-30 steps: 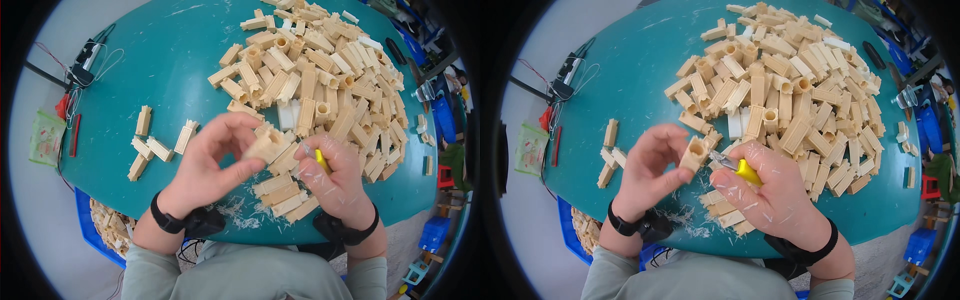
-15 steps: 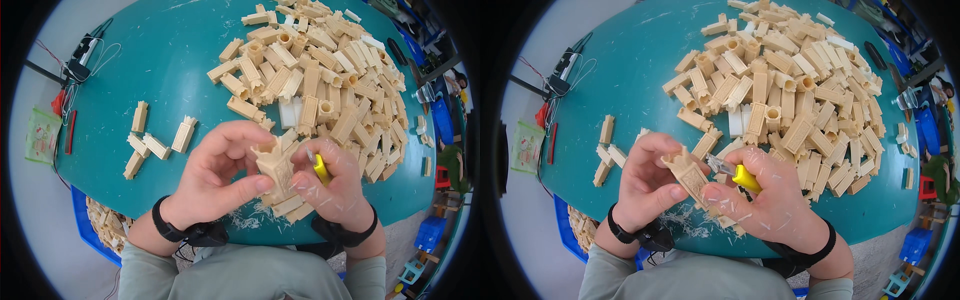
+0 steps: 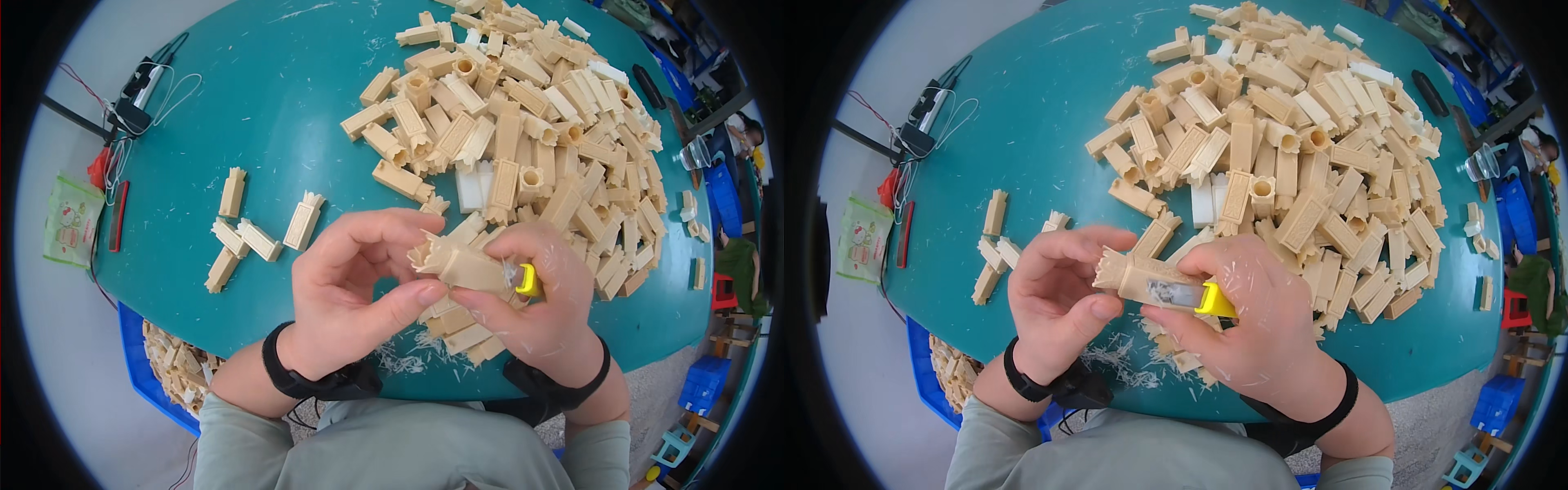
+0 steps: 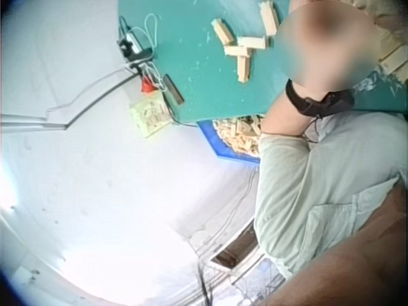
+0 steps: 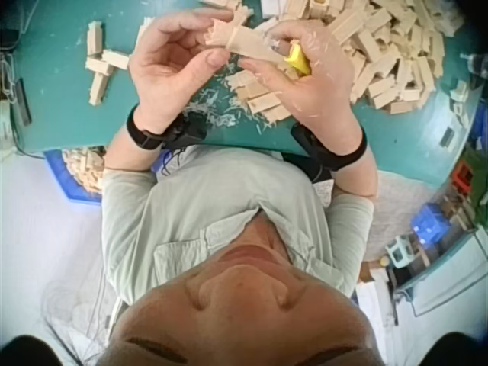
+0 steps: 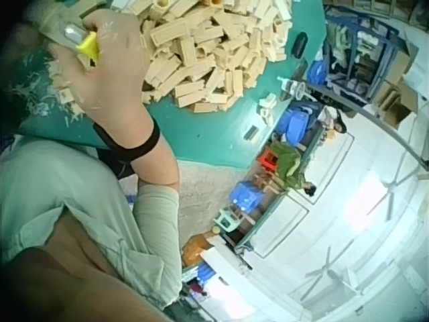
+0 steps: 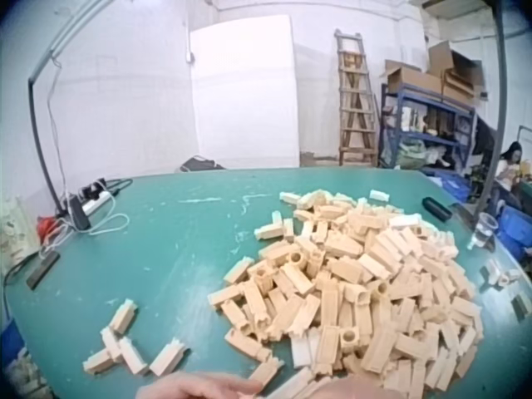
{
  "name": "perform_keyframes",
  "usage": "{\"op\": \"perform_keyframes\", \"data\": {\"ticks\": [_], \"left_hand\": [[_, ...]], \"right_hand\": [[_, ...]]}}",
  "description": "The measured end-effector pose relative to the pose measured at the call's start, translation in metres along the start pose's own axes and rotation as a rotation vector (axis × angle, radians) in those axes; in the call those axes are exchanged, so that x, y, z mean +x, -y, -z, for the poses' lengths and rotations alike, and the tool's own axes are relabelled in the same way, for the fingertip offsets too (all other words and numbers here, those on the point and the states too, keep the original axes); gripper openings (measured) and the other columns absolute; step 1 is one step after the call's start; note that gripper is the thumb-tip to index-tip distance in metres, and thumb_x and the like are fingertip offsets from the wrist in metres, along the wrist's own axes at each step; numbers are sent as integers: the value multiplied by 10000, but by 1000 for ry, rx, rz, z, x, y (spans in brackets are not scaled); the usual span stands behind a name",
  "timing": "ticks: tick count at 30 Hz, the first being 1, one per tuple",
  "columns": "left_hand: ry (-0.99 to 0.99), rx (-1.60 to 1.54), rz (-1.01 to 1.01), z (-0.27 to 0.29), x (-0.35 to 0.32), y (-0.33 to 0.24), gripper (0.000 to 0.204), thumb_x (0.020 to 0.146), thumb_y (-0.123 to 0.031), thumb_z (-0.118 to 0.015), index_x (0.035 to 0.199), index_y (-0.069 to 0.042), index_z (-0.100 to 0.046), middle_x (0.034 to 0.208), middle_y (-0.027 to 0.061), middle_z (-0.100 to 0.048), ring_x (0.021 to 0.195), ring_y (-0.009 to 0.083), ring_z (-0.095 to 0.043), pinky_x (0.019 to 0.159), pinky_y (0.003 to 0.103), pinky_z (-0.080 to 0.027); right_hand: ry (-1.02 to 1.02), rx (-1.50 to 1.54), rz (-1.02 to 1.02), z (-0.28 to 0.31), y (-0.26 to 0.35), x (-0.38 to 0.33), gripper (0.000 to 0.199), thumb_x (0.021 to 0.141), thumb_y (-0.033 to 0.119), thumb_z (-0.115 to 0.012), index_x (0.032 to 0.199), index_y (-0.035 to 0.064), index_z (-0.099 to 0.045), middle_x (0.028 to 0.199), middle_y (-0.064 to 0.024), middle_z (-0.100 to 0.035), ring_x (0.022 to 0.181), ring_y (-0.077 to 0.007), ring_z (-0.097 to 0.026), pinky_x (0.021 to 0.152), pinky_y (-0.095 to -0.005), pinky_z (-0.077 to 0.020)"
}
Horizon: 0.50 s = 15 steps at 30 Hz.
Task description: The person uses a yellow utility knife to carve small rectangular wooden blocks on a green table. They hold each block in one hand and carefully shave off edges and corners with the other, creating wood shavings that accumulate on the table. The person repeatedly picks up blocks from a large pile, carves them, and places them back down.
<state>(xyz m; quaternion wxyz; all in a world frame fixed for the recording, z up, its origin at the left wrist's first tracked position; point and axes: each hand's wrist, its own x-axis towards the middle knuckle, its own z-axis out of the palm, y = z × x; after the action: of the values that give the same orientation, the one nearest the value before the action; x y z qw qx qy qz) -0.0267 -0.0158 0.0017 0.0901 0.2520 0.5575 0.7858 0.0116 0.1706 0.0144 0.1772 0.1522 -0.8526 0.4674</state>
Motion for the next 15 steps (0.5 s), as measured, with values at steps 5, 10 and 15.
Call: {"op": "perform_keyframes", "data": {"ticks": [5,10,15], "left_hand": [[-46,-119,102,-3,-4,-3,223,739,108,-613,944,47,-551,1075,192,-555,852,147,-599,706,240,-505],[-84,31,-46,-7,-2,0,186,722,130,-609,882,42,-579,1070,185,-550,876,156,-593,718,247,-502],[-93,238,-177,-3,-4,2,197,680,132,-644,834,20,-592,1069,177,-549,922,178,-581,739,266,-490]], "right_hand": [[11,-11,20,0,3,0,366,651,195,-770,885,45,-531,807,-101,-548,687,-245,-541,567,-295,-435],[-55,31,110,10,2,-2,258,756,200,-667,873,30,-513,830,-146,-513,717,-281,-514,578,-307,-433],[-84,-96,117,8,7,-2,202,773,179,-640,838,35,-514,811,-153,-506,698,-275,-511,559,-306,-427]]}}
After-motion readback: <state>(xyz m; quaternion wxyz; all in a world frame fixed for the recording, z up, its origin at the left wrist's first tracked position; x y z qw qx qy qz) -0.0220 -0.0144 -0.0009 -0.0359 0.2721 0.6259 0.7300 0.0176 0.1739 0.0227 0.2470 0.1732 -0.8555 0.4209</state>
